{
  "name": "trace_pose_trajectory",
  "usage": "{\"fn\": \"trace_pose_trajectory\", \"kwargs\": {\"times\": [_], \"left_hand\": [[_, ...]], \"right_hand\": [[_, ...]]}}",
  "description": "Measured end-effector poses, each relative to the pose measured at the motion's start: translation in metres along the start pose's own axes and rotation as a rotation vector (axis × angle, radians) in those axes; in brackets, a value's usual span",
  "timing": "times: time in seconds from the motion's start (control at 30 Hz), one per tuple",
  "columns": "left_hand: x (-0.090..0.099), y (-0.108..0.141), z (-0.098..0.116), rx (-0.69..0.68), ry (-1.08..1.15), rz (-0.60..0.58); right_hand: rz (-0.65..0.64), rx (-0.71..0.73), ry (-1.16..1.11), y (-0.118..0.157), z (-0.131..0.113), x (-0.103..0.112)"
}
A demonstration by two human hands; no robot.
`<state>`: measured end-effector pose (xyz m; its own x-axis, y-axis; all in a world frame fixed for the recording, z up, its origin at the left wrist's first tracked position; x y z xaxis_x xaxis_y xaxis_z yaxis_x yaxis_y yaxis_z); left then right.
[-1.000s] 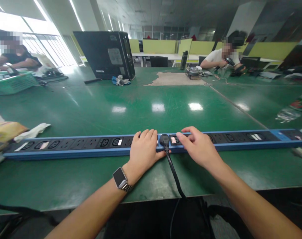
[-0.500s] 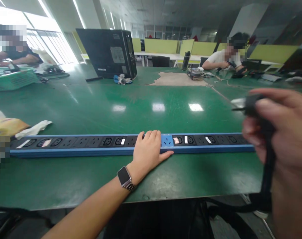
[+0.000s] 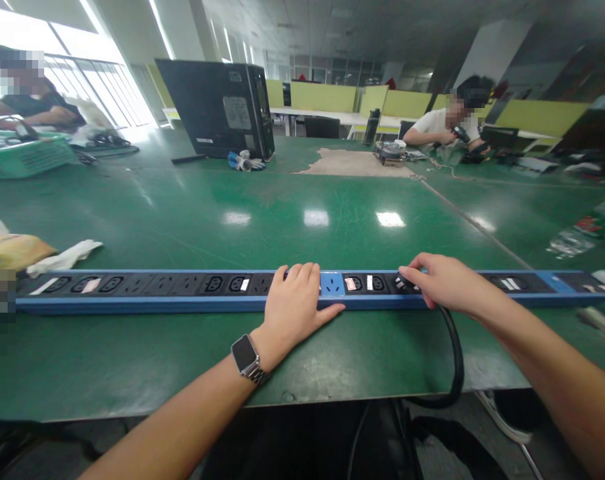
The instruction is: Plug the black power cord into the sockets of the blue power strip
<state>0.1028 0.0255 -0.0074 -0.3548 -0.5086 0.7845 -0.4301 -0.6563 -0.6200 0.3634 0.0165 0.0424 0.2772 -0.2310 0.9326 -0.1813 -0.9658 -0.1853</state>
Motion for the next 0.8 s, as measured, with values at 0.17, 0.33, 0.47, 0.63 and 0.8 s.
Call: {"fn": "trace_pose_trajectory", "kwargs": {"times": [0.17, 0.33, 0.47, 0.63, 0.8], "left_hand": [[0.001, 0.000, 0.001, 0.004, 0.008, -0.021], [0.001, 0.000, 0.001, 0.002, 0.009, -0.019], [0.001, 0.000, 0.000, 0.000, 0.008, -0.024], [0.001, 0.000, 0.000, 0.000, 0.004, -0.022], [0.000, 0.000, 0.001, 0.012, -0.025, -0.047]], "right_hand": [[0.147, 0.084, 0.280, -0.005, -0.012, 0.003], [0.144, 0.130, 0.266, -0.011, -0.013, 0.005], [0.078, 0.125, 0.232, -0.015, -0.008, 0.000], [0.092, 0.171, 0.281, -0.012, -0.017, -0.016], [0.147, 0.096, 0.023, -0.001, -0.007, 0.039]]}}
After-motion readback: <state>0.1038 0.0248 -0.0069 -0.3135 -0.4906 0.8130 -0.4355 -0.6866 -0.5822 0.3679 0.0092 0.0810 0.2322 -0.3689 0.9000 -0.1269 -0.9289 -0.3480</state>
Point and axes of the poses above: each hand's wrist, its own y-axis away from the middle knuckle, its own x-axis out of the back of the hand, z = x × y, the point moved 2 cm from there along -y, towards the middle knuckle, and after that the axes turned 13 degrees about z, right-handed, at the moved point
